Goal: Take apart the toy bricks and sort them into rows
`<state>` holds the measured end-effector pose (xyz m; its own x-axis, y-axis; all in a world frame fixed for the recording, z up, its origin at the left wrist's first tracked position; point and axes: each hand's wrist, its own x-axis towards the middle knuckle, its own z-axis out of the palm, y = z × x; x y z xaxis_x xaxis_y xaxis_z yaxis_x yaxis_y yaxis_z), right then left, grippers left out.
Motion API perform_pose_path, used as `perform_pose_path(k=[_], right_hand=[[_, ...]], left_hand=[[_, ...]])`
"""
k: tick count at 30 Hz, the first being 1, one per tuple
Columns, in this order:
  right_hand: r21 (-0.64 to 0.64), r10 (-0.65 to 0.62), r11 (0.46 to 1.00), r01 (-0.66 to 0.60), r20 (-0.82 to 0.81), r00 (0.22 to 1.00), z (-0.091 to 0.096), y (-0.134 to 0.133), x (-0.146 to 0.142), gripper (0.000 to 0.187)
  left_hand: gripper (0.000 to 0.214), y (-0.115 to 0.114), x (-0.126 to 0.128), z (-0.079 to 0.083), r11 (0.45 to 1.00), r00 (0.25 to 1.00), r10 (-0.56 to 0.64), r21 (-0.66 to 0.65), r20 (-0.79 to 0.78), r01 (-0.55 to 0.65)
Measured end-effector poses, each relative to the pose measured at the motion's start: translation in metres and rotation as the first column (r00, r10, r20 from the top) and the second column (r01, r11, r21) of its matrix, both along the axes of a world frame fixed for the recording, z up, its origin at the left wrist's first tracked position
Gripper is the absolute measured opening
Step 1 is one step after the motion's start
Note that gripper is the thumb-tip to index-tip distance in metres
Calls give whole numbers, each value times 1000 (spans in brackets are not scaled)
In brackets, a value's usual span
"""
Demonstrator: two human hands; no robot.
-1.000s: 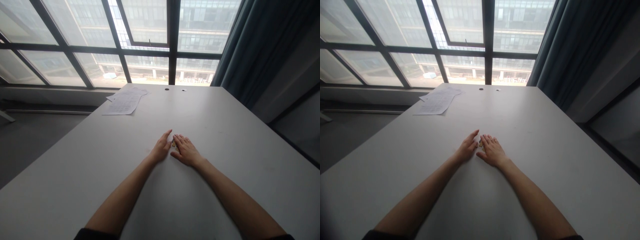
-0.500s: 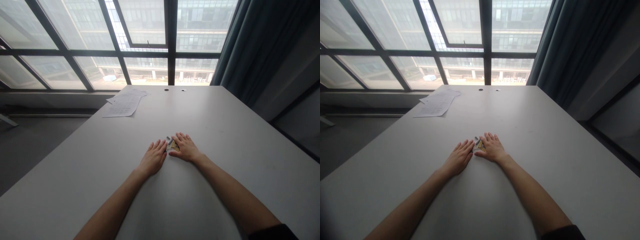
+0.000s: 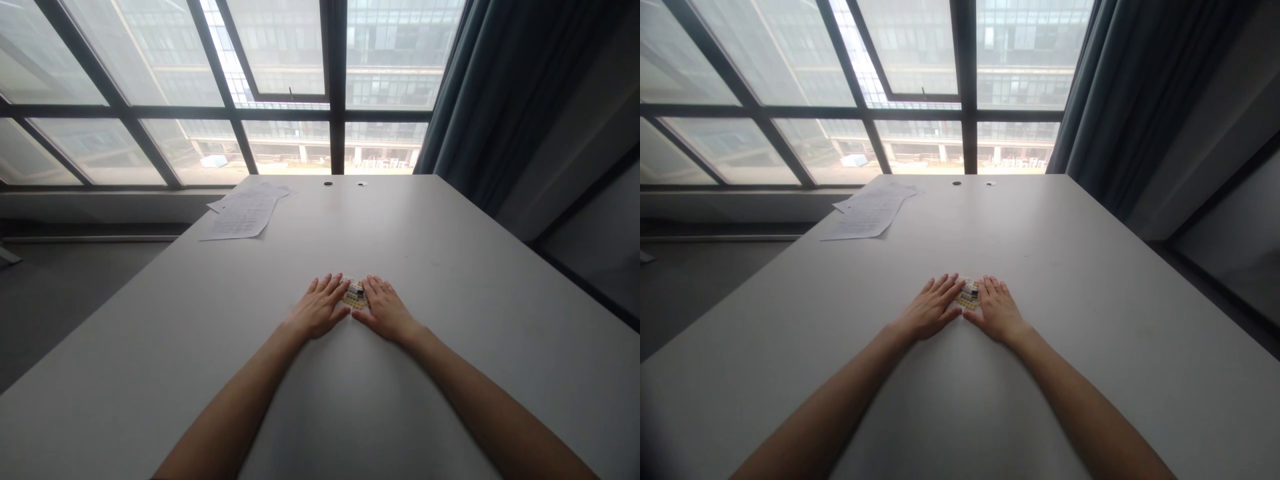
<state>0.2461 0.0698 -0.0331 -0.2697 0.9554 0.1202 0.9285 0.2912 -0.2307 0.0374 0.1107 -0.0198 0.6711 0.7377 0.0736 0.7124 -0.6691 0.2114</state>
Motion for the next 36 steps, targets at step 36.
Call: perform_pose_path(k=[36], right_hand=[[217, -39, 969, 118, -339, 940, 3, -6, 3, 43]], left_hand=[[26, 4, 31, -1, 898, 894, 330, 191, 303, -396]])
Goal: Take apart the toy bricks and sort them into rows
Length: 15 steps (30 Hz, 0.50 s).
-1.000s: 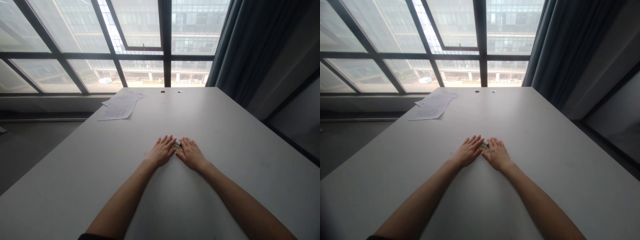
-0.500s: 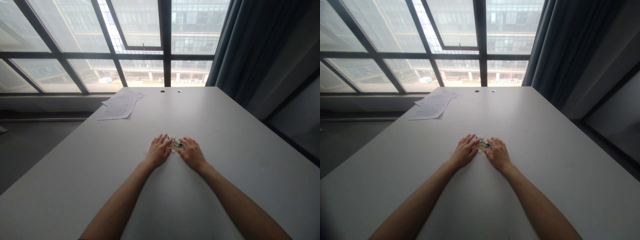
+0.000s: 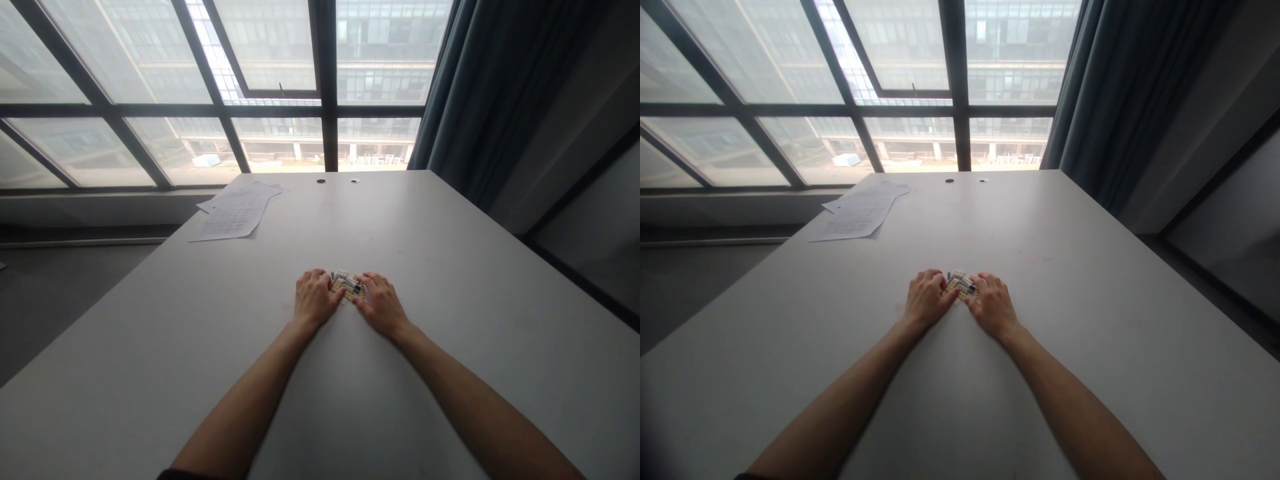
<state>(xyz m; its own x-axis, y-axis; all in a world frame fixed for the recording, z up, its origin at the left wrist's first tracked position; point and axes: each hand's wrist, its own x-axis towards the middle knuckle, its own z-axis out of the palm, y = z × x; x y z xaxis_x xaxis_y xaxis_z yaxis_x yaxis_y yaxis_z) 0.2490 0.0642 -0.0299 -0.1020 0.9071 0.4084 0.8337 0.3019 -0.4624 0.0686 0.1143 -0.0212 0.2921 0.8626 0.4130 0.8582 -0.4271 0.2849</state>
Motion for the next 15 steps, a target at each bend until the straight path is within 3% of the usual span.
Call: perform_pose_path(k=[9, 15], right_hand=[[6, -13, 1000, 14, -60, 998, -1, 3, 0, 41], [65, -33, 996, 55, -300, 953, 6, 2, 1, 36]], left_hand=[[23, -1, -2, -1, 1000, 996, 10, 13, 94, -11], [17, -22, -12, 5, 998, 980, -43, 48, 192, 34]])
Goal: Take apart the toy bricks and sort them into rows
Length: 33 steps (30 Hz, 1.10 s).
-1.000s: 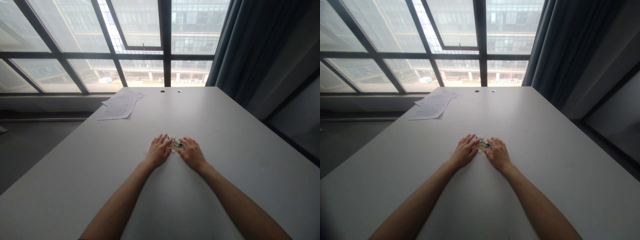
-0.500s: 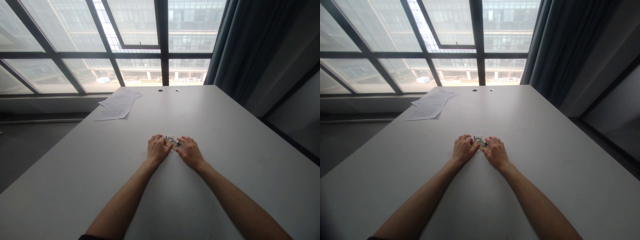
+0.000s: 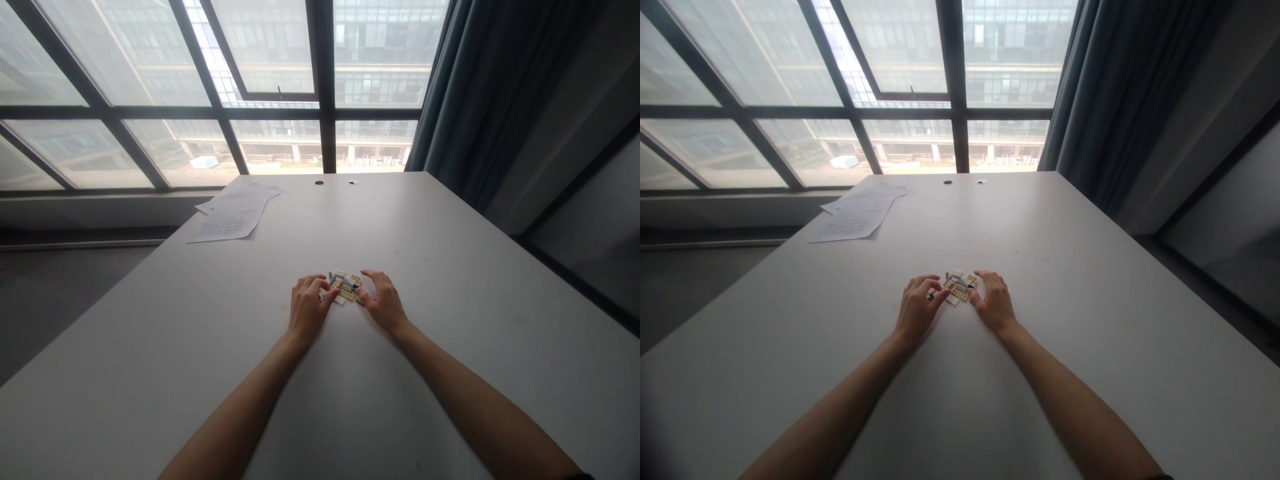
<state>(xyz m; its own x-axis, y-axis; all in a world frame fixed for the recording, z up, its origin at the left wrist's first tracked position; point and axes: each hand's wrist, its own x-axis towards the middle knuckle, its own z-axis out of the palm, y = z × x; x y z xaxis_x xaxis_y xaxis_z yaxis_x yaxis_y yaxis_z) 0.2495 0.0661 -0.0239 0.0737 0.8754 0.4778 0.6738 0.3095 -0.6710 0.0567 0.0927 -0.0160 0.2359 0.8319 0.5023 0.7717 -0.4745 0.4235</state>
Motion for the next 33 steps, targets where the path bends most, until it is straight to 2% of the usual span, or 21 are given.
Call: perform_pose_path(k=[2, 4, 6, 8, 10, 11, 13, 16, 21, 23, 25, 28, 30, 33], right_hand=[[-36, 12, 999, -17, -152, 988, 6, -4, -4, 33], [-126, 68, 985, -116, -336, 939, 12, -11, -12, 31], [-206, 137, 935, -288, -539, 831, 16, -20, -21, 28], [-225, 184, 859, -460, -703, 687, 16, -28, -31, 27], [-208, 198, 800, -563, -795, 574, 14, -35, -39, 27], [-198, 193, 789, -582, -819, 541, 13, -37, -42, 27], [-191, 164, 801, -567, -842, 515, 10, -40, -46, 28], [-187, 134, 836, -515, -841, 524, 7, -41, -47, 25], [-116, 191, 881, -459, -800, 569, 4, -41, -46, 20], [-94, 222, 901, -423, -738, 637, 4, -44, -45, 17], [-70, 248, 928, -367, -620, 745, 5, -46, -44, 14], [-8, 279, 950, -312, -424, 861, 6, -50, -44, 12], [33, 304, 949, -314, -354, 884, 6, -51, -45, 11], [53, 328, 942, -330, -341, 881, 7, -53, -46, 10]], left_hand=[[17, -10, -6, 4, 999, 999, -34, 41, 28, 33], [19, -20, -13, 7, 990, 995, -89, 113, 50, 83], [20, -28, -20, 9, 973, 988, -146, 189, 47, 134], [18, -35, -25, 10, 957, 985, -174, 238, 9, 167], [18, -40, -28, 9, 944, 982, -183, 271, -42, 187], [18, -41, -28, 9, 939, 981, -183, 284, -65, 194], [18, -44, -28, 7, 930, 978, -187, 305, -91, 206], [14, -45, -27, 4, 926, 976, -208, 308, -60, 217], [12, -49, -25, -2, 958, 948, -261, 170, 183, 231], [22, -50, -24, -3, 959, 926, -282, 112, 253, 261], [30, -51, -22, -3, 960, 913, -282, 85, 296, 268], [29, -51, -20, 0, 962, 902, -273, 65, 333, 267], [26, -51, -20, 1, 965, 899, -259, 60, 352, 255], [24, -51, -19, 2, 969, 897, -243, 55, 370, 240]])
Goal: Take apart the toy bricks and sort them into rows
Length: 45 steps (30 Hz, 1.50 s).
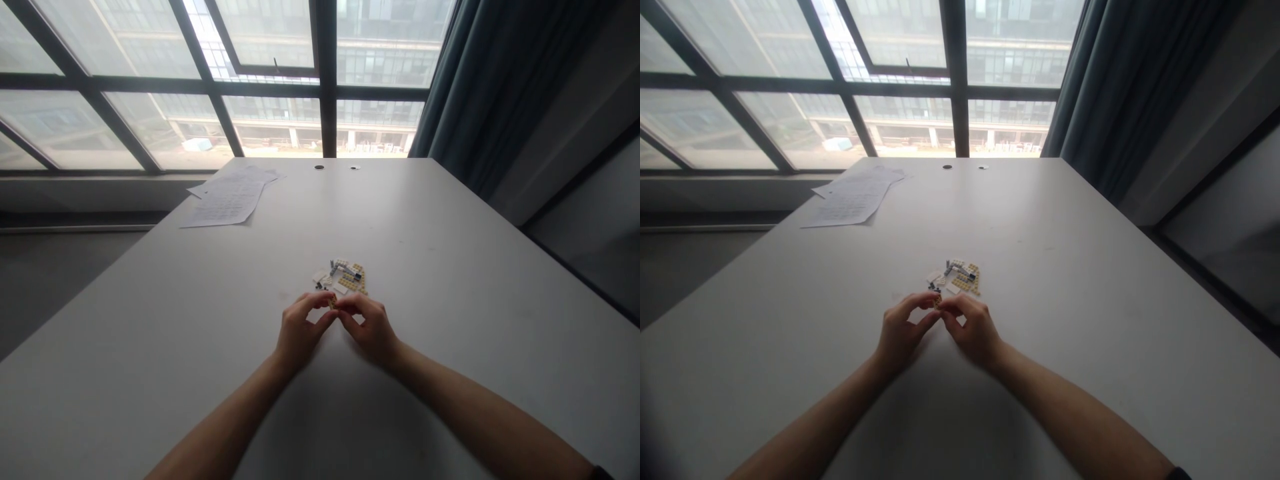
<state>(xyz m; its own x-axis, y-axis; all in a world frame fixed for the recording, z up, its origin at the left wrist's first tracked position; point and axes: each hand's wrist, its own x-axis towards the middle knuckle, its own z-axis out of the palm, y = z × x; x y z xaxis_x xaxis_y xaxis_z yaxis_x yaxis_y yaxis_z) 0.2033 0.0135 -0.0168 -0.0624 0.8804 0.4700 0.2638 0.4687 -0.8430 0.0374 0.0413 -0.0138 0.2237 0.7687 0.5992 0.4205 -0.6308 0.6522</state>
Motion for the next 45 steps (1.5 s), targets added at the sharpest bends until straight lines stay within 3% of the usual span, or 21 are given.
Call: perform_pose_path(k=[4, 8, 14, 20, 26, 30, 35, 42, 45], right_hand=[[-113, 13, 993, -25, -104, 994, 2, -1, -1, 3], [-240, 28, 967, -89, -246, 969, 0, -1, -1, 11], [-290, 43, 941, -176, -410, 911, -3, 2, -2, 21], [-341, 41, 918, -204, -429, 902, -2, 2, -3, 24], [-343, 33, 912, -224, -484, 875, -3, 4, -4, 25], [-327, 10, 930, -170, -439, 898, -2, 5, -3, 23], [-316, -42, 945, -79, -359, 932, -2, 6, 0, 13], [-330, -116, 941, -77, -527, 842, -2, 11, 1, 20], [-349, -105, 932, -100, -524, 845, 2, 10, 1, 21]], left_hand=[[25, -1, 1, -2, 1000, 1000, 8, -2, 5, -8], [36, -2, 1, -4, 1000, 1000, 24, 18, 2, -24], [9, -2, 1, 1, 991, 999, -29, 128, -18, 31], [8, -1, 1, 1, 983, 999, -17, 182, -42, 24], [19, -2, 1, -2, 991, 999, -32, 128, -9, 33], [27, -4, 1, -2, 995, 1000, -19, 96, -11, 20], [27, -3, 1, 0, 988, 999, -47, 149, -19, 49], [11, -4, 1, -2, 975, 987, -120, 173, -112, 138], [12, -4, 1, -5, 969, 979, -127, 192, -160, 158]])
